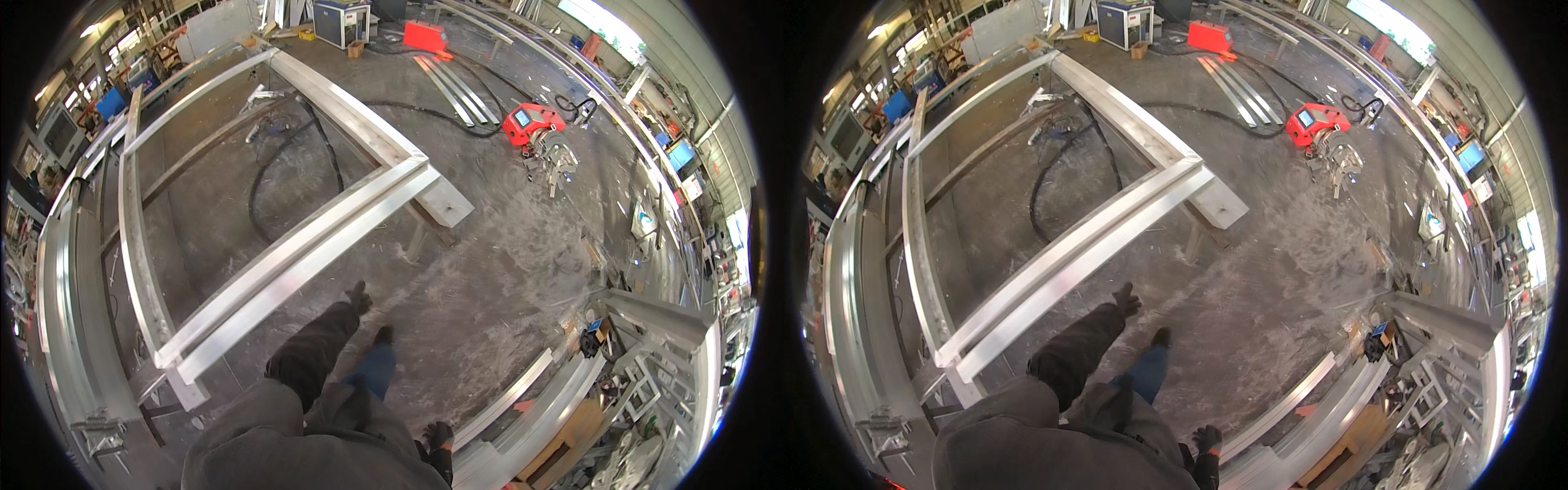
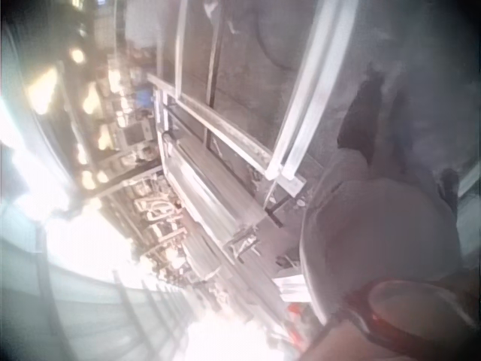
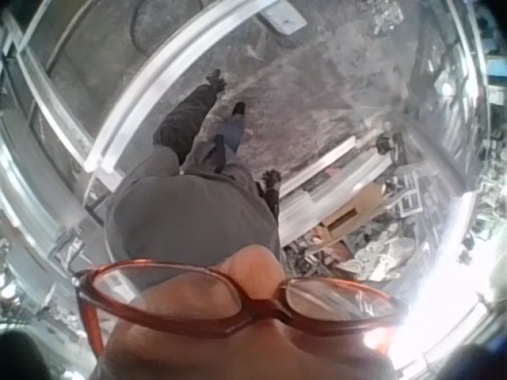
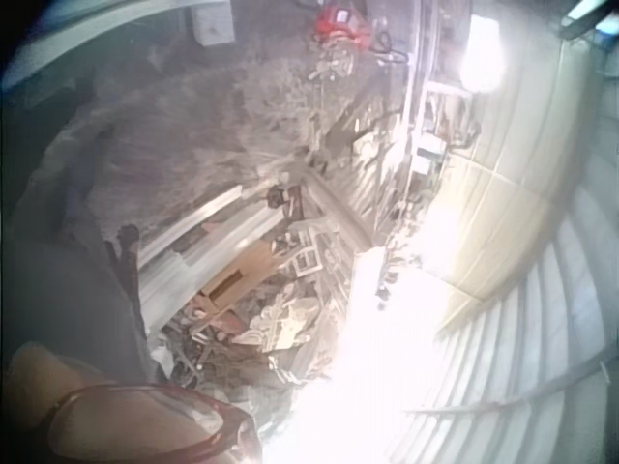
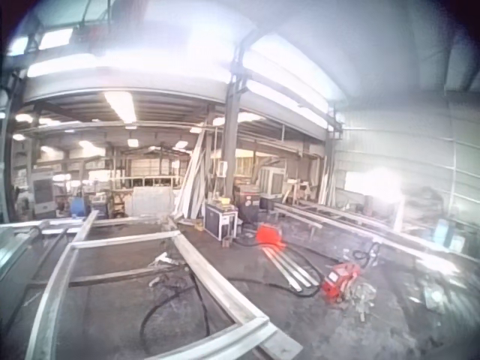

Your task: The person welds a rectangular metal frame using a handheld welding torch, then uses an angle grinder to smooth the welded seams. The person repositions the frame and continues grinding along the joints.

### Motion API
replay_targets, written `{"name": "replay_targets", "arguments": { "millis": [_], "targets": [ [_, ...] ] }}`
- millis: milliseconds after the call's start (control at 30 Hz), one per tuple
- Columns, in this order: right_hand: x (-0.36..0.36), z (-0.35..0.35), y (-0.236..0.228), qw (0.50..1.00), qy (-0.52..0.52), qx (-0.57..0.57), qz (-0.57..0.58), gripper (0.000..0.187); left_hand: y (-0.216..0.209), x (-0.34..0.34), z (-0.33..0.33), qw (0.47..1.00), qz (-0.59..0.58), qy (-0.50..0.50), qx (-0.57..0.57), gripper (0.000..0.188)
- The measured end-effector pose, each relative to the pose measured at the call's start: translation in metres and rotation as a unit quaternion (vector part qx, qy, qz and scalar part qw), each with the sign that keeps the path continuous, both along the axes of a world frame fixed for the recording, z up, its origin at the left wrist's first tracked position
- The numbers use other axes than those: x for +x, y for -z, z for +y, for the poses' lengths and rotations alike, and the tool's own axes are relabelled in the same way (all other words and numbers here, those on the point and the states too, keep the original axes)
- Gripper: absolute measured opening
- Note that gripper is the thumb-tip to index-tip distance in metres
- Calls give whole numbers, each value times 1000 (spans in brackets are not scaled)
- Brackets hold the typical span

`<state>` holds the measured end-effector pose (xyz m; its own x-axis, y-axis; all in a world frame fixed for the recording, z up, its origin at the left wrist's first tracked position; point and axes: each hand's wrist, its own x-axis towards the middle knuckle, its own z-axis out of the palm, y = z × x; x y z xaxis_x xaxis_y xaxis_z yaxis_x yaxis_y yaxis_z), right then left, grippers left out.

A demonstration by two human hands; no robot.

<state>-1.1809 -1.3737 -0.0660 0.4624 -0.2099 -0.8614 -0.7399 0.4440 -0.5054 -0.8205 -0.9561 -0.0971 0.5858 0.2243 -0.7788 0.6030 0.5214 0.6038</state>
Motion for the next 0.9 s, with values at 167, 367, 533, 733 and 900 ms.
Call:
{"name": "replay_targets", "arguments": {
  "millis": [167,367,533,733,900],
  "targets": [
    [144,-62,-34,998,16,-66,-5,32,9,116,-27,992,-3,-97,-77,94],
    [264,-184,-81,983,-62,-115,129,31,0,201,-66,968,-61,-234,-72,93],
    [396,-267,-114,967,-108,-194,125,28,2,258,-70,903,-11,-409,-127,91],
    [617,-327,-124,944,-180,-273,37,25,7,296,-76,765,-121,-624,-107,65],
    [906,-296,-152,852,-339,-332,-221,23,-56,318,-103,684,-98,-721,59,66]
  ]
}}
